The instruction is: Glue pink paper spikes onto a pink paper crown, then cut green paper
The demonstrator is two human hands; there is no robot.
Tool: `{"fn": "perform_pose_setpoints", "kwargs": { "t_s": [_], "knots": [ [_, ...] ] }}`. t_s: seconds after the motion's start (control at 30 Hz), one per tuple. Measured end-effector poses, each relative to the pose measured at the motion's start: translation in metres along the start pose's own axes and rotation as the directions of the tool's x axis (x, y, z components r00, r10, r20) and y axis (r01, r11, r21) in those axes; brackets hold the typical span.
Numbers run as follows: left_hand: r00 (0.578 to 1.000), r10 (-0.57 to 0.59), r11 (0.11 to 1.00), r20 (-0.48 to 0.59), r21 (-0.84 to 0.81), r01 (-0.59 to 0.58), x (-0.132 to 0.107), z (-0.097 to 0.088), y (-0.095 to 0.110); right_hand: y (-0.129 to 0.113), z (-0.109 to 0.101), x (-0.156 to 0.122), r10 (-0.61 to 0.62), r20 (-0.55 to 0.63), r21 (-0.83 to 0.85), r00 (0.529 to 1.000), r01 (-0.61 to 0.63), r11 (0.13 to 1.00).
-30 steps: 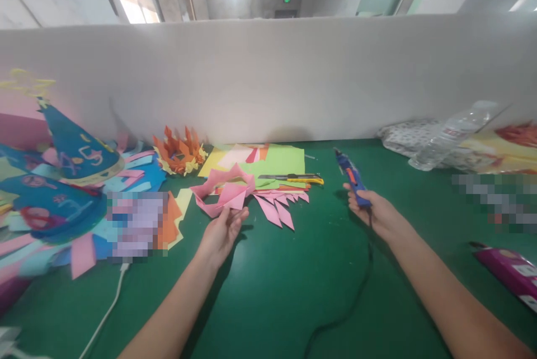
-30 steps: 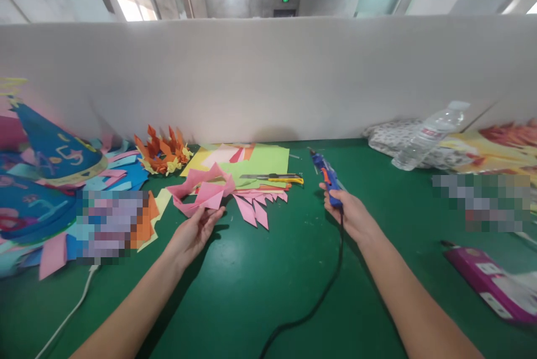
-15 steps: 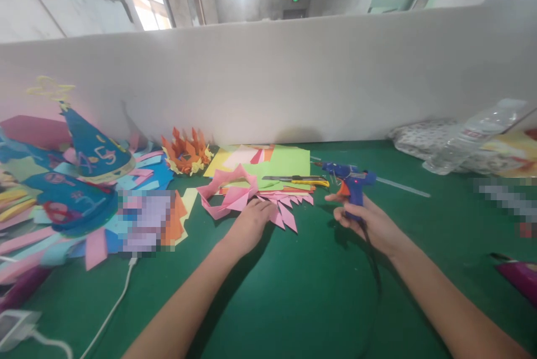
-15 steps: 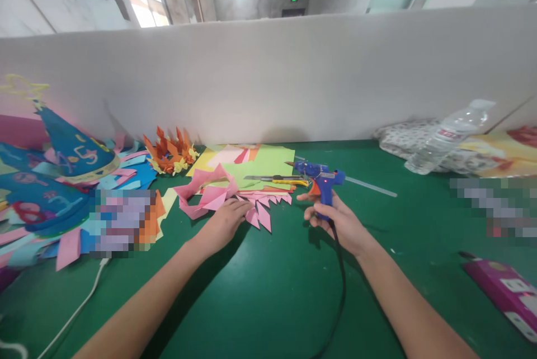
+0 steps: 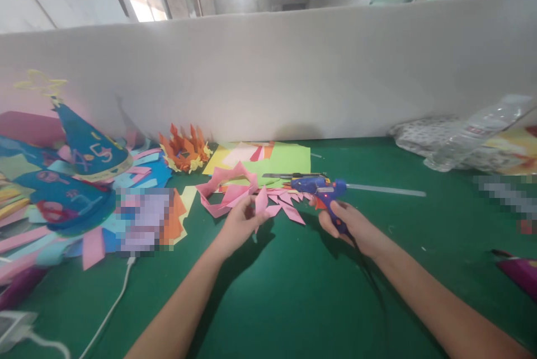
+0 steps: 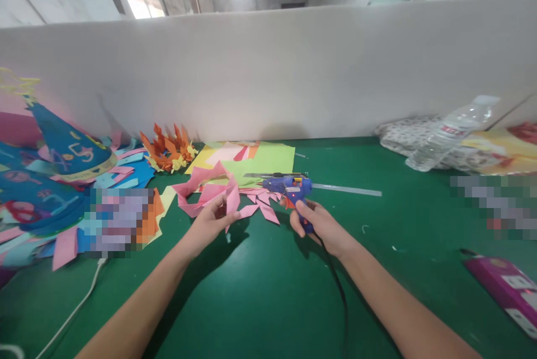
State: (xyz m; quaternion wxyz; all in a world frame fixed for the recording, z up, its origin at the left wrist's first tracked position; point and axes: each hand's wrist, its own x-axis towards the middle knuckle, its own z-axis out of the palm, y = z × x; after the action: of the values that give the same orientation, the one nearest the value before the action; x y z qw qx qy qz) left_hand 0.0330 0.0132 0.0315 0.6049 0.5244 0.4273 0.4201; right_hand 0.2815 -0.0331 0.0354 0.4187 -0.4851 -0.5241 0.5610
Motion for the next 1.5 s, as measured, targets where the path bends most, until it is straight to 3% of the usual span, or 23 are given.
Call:
{"fn": "perform_pose_setpoints", "kwargs": {
  "t_s": [0.23, 0.37, 0.5, 0.77, 1.17, 1.5],
  "knots": [
    [0.999, -0.040, 0.988, 0.036, -0.151, 0.045, -0.001, -0.007, 0.000, -0.004, 0.019, 0.004, -0.017, 0.065, -0.072, 0.998, 0.021, 0.997],
    [0.994, -0.089, 0.962, 0.068, -0.251, 0.104, 0.000, -0.010, 0.000, -0.002, 0.021, 0.001, -0.051, 0.075, -0.178, 0.996, 0.063, 0.982],
    [0.994, -0.107, 0.945, 0.027, -0.308, 0.110, 0.001, -0.013, -0.001, 0.003, 0.019, -0.002, -0.093, 0.110, -0.206, 0.989, 0.115, 0.972],
    [0.992, -0.117, 0.950, -0.054, -0.295, 0.096, 0.001, -0.015, 0.001, 0.010, 0.021, -0.008, -0.074, 0.167, -0.139, 0.983, 0.098, 0.985],
    [0.990, -0.037, 0.991, -0.133, -0.129, 0.019, 0.001, -0.016, -0.001, 0.017, 0.026, -0.009, 0.001, 0.179, -0.274, 0.984, 0.048, 0.961],
    [0.997, 0.017, 1.000, -0.073, -0.017, -0.018, 0.003, -0.017, -0.002, 0.013, 0.025, -0.012, -0.025, 0.149, -0.313, 0.988, 0.071, 0.947]
  ]
}}
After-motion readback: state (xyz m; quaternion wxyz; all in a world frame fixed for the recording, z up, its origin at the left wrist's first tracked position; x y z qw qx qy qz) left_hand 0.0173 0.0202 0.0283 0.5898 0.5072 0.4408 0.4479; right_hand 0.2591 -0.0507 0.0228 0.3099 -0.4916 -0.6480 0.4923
